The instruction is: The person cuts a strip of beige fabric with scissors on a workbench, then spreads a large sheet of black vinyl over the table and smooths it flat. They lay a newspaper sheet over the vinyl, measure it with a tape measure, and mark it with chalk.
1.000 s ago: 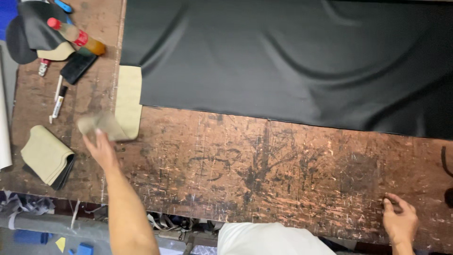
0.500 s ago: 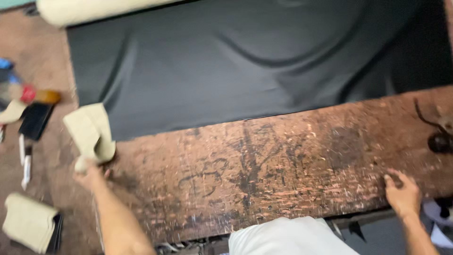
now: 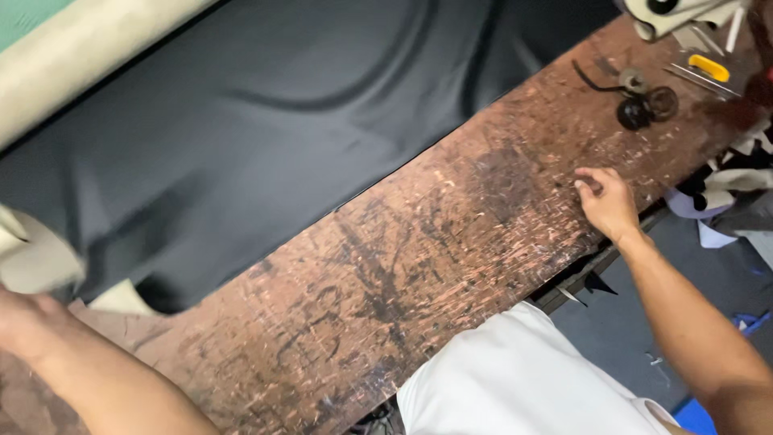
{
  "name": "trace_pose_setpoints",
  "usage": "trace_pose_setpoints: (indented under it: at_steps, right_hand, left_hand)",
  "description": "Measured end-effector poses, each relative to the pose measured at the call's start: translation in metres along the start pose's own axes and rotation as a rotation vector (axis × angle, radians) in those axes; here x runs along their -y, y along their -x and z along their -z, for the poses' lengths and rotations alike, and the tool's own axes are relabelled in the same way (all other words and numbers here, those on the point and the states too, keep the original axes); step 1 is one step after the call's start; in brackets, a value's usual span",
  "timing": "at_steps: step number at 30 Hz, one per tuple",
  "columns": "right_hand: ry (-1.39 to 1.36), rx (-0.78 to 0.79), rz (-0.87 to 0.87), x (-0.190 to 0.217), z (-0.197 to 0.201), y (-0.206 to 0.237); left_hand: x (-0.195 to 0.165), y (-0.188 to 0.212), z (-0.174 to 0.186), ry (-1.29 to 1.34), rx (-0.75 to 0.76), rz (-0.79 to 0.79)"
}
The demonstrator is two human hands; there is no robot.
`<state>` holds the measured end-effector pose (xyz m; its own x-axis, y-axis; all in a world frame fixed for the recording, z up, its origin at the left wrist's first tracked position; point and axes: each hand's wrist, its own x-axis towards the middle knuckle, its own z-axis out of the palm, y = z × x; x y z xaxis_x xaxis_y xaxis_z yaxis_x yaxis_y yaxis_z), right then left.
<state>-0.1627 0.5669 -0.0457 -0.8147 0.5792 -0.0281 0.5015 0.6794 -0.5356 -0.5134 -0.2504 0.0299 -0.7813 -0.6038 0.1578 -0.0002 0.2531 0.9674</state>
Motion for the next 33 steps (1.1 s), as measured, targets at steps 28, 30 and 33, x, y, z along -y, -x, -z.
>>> trace_pose_setpoints:
  at_steps: [28,30,33]
  right_hand:
    - [0.245,-0.029,0.333,-0.231,0.169,-0.244]
    - [0.293,0.054,0.364,-0.245,0.173,-0.278]
    - [0.277,0.104,0.475,-0.26,0.178,-0.305]
  left_hand:
    - [-0.15,0.713,-0.39,-0.145,1.031,-0.123]
    - [-0.162,0.735,-0.459,-0.181,1.051,-0.188]
    - [-0.181,0.781,-0.549,-0.272,1.073,-0.162]
